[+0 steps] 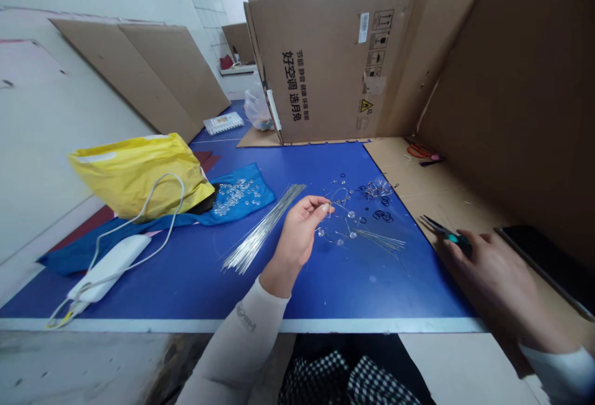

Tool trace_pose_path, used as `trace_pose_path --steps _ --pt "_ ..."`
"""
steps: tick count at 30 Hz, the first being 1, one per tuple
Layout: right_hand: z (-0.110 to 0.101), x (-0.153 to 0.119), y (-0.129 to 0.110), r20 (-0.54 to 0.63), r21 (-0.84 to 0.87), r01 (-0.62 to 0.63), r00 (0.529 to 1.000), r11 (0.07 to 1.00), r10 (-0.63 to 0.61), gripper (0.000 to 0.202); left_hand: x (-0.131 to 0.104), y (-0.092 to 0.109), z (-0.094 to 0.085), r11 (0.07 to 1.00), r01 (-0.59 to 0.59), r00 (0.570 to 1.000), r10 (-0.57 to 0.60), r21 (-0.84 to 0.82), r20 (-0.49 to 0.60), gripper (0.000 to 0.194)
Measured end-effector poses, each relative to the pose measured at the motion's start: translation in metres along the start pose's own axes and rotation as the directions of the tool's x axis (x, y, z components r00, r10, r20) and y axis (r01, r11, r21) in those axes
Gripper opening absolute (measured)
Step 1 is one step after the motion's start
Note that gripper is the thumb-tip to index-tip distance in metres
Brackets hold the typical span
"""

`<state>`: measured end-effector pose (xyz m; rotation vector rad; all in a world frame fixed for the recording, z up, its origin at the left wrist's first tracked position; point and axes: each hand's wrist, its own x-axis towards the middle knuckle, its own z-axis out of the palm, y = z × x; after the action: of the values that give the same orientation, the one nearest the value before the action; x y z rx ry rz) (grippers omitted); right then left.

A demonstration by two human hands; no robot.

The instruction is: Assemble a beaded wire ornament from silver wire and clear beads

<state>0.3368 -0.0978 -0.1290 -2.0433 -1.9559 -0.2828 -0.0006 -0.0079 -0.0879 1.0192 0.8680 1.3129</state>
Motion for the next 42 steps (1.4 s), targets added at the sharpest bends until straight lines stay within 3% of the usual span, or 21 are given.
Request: trace_pose_path --steps 9,13,18,25,29,34,38,42 --pt "0.023 0.004 0.011 -0.196 -0.104 0.073 0.976 0.992 -0.093 0.022 0.003 -0.001 -0.003 0.993 0.088 0.996 -0.088 -0.075 0.002 0.012" --pt "0.019 0.007 0.005 -0.186 -0.077 0.111 0.975 0.991 -0.124 0.022 0.002 -0.001 -0.002 0.989 0.108 0.994 -0.108 -0.102 0.007 0.010" --pt "0.008 0.024 -0.029 -0.078 0.307 0.088 0.995 0.948 -0.067 0.035 0.001 -0.001 0.000 0.993 0.095 0.995 -0.095 -0.068 0.008 0.010" --pt "-0.019 0.056 -0.116 -0.033 0.721 0.101 0.993 0.685 -0.111 0.029 0.000 -0.006 0.002 0.999 0.001 1.000 -0.001 0.040 0.001 0.011" --pt "-0.018 0.073 -0.149 0.011 0.836 0.065 0.991 0.545 -0.135 0.028 -0.001 -0.010 0.001 0.984 -0.080 0.997 0.078 0.157 0.019 0.011" --pt "-0.006 0.080 -0.159 -0.019 0.896 0.061 0.995 0.440 -0.101 0.023 -0.002 -0.016 -0.002 0.935 -0.162 0.987 0.150 0.315 0.062 0.010" --pt "-0.006 0.074 -0.158 -0.150 0.874 0.196 0.979 0.444 -0.137 0.016 -0.002 -0.017 -0.003 0.920 -0.196 0.981 0.184 0.339 0.068 0.013" --pt "-0.008 0.066 -0.156 -0.257 0.803 0.333 0.942 0.494 -0.217 0.022 -0.003 -0.015 -0.001 0.934 -0.203 0.979 0.190 0.293 0.072 0.014"
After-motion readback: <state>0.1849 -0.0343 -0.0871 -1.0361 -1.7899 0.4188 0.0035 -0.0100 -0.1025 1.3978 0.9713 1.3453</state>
